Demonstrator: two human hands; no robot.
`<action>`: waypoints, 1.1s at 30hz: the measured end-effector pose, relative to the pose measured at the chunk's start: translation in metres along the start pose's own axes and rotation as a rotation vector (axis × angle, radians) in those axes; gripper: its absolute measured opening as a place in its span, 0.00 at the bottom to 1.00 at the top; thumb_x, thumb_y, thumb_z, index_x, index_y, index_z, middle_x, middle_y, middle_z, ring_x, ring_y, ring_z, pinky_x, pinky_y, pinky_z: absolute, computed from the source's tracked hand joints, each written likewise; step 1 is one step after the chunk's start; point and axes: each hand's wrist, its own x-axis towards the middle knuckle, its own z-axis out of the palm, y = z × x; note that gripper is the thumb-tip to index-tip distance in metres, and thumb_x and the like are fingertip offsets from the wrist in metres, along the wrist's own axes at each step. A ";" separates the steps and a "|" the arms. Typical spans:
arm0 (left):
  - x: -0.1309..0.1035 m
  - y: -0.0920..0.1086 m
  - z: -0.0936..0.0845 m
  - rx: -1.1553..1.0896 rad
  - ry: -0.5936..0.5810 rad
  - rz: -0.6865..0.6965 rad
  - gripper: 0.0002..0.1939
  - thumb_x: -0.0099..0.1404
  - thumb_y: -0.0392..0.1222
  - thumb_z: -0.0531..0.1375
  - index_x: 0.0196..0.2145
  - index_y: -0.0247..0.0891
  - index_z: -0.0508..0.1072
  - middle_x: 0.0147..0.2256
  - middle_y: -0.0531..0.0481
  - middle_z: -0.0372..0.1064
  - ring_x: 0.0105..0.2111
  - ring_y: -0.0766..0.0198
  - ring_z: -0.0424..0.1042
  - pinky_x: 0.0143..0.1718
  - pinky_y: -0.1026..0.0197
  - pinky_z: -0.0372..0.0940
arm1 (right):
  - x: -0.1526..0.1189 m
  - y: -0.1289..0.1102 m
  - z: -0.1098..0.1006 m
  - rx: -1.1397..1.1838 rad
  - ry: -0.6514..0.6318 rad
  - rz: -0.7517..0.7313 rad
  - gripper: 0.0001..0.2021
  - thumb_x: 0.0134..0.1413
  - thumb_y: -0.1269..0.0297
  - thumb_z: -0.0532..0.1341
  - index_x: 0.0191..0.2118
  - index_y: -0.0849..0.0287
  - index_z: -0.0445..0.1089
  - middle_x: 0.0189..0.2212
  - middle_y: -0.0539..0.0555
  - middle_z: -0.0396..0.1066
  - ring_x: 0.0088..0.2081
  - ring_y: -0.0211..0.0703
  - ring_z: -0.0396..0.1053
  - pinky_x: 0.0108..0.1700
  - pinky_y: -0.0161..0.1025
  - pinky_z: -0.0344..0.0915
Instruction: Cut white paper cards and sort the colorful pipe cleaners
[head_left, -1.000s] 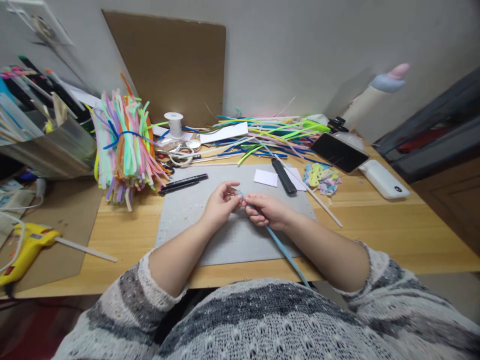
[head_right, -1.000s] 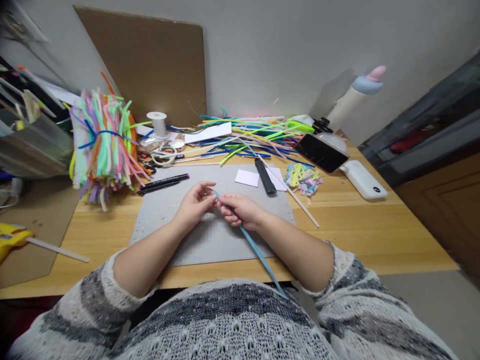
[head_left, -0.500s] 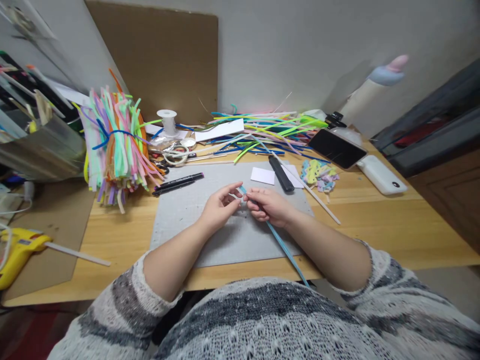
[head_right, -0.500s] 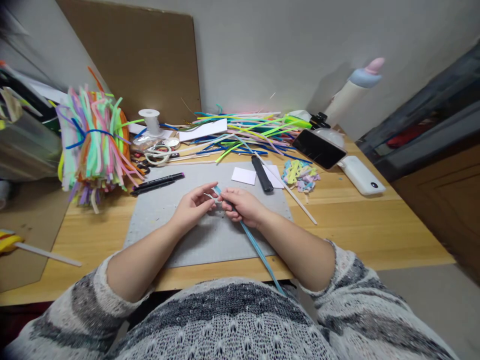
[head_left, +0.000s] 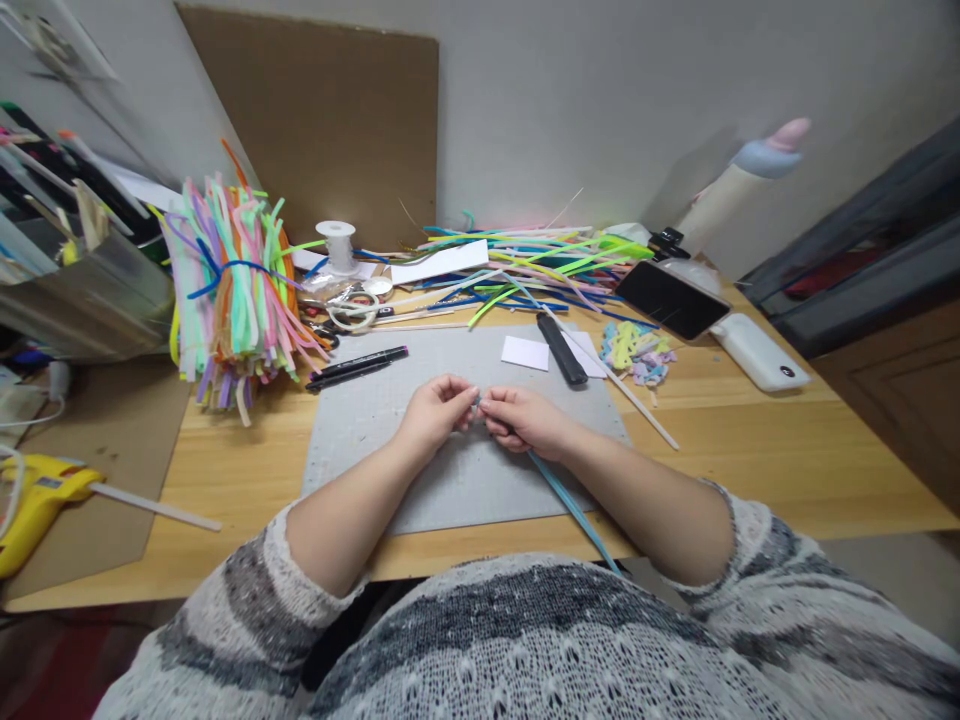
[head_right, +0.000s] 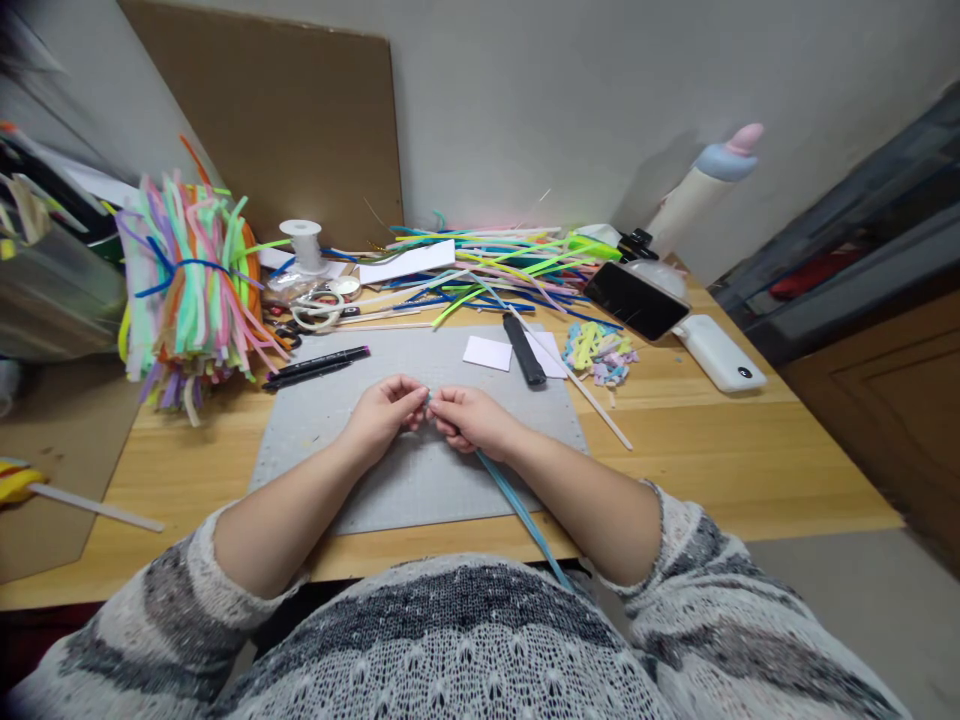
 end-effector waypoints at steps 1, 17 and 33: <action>0.000 0.000 -0.001 0.008 -0.002 -0.008 0.17 0.49 0.47 0.68 0.28 0.33 0.67 0.18 0.53 0.68 0.16 0.73 0.63 0.18 0.69 0.59 | 0.001 0.002 0.001 -0.006 -0.002 0.006 0.13 0.51 0.55 0.60 0.29 0.58 0.59 0.13 0.40 0.56 0.10 0.27 0.46 0.11 0.26 0.39; 0.033 0.009 -0.046 0.285 0.407 0.242 0.09 0.56 0.42 0.60 0.32 0.33 0.68 0.25 0.52 0.66 0.23 0.66 0.68 0.29 0.59 0.67 | -0.050 0.010 -0.038 -0.354 0.203 0.040 0.13 0.53 0.57 0.58 0.39 0.60 0.70 0.17 0.43 0.51 0.17 0.31 0.46 0.18 0.31 0.41; -0.017 -0.007 -0.001 1.427 -0.051 0.517 0.26 0.67 0.41 0.50 0.62 0.34 0.55 0.63 0.41 0.52 0.63 0.51 0.50 0.62 0.45 0.46 | -0.032 0.002 -0.007 -0.021 0.185 0.101 0.33 0.58 0.70 0.54 0.67 0.56 0.42 0.31 0.49 0.66 0.22 0.33 0.66 0.28 0.37 0.71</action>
